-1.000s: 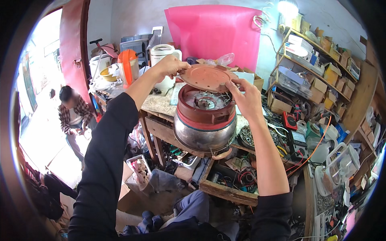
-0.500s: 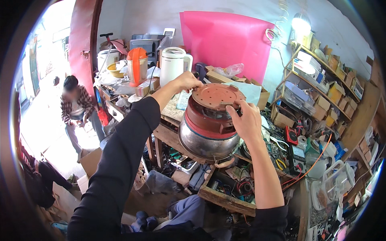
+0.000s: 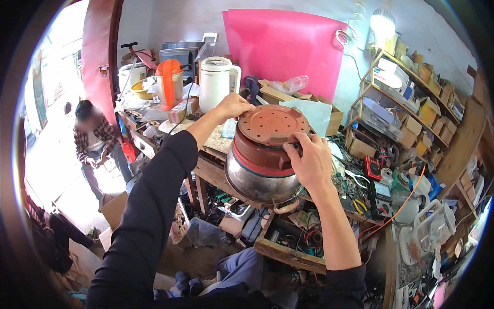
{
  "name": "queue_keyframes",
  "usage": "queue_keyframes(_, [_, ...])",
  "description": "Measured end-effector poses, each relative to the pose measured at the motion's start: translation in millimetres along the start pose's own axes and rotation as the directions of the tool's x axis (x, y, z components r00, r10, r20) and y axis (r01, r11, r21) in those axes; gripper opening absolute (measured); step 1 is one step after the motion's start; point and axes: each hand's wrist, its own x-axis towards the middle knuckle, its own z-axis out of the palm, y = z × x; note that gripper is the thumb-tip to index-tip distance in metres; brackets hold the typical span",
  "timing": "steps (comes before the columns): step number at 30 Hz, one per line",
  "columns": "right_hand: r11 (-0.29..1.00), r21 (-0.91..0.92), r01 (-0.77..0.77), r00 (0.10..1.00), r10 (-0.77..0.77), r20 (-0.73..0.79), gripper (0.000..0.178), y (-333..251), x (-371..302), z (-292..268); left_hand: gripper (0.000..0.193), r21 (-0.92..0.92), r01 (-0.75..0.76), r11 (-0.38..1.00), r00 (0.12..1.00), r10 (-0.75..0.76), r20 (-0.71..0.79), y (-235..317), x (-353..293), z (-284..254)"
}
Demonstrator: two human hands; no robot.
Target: The person assembles a cylindrical metal appliance by inserting a screw into its top rim, tightening it with a screwdriver, and then placing a perforated circular lid on top. The person handles the screw, screwdriver, and lid during the process.
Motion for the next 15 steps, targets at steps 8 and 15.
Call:
queue_keyframes(8, [0.998,-0.057,0.032,0.999,-0.034,-0.032,0.025,-5.2,-6.2,3.6,0.034,0.022,-0.029,0.999,0.999,0.030,-0.034,-1.7,-4.3,-0.9])
queue_keyframes(15, [0.976,-0.217,0.032,0.999,-0.036,-0.017,0.025,-17.0,-9.6,2.1,0.033,0.080,-0.059,0.995,0.998,0.060,-0.018,-1.7,-6.3,-1.9])
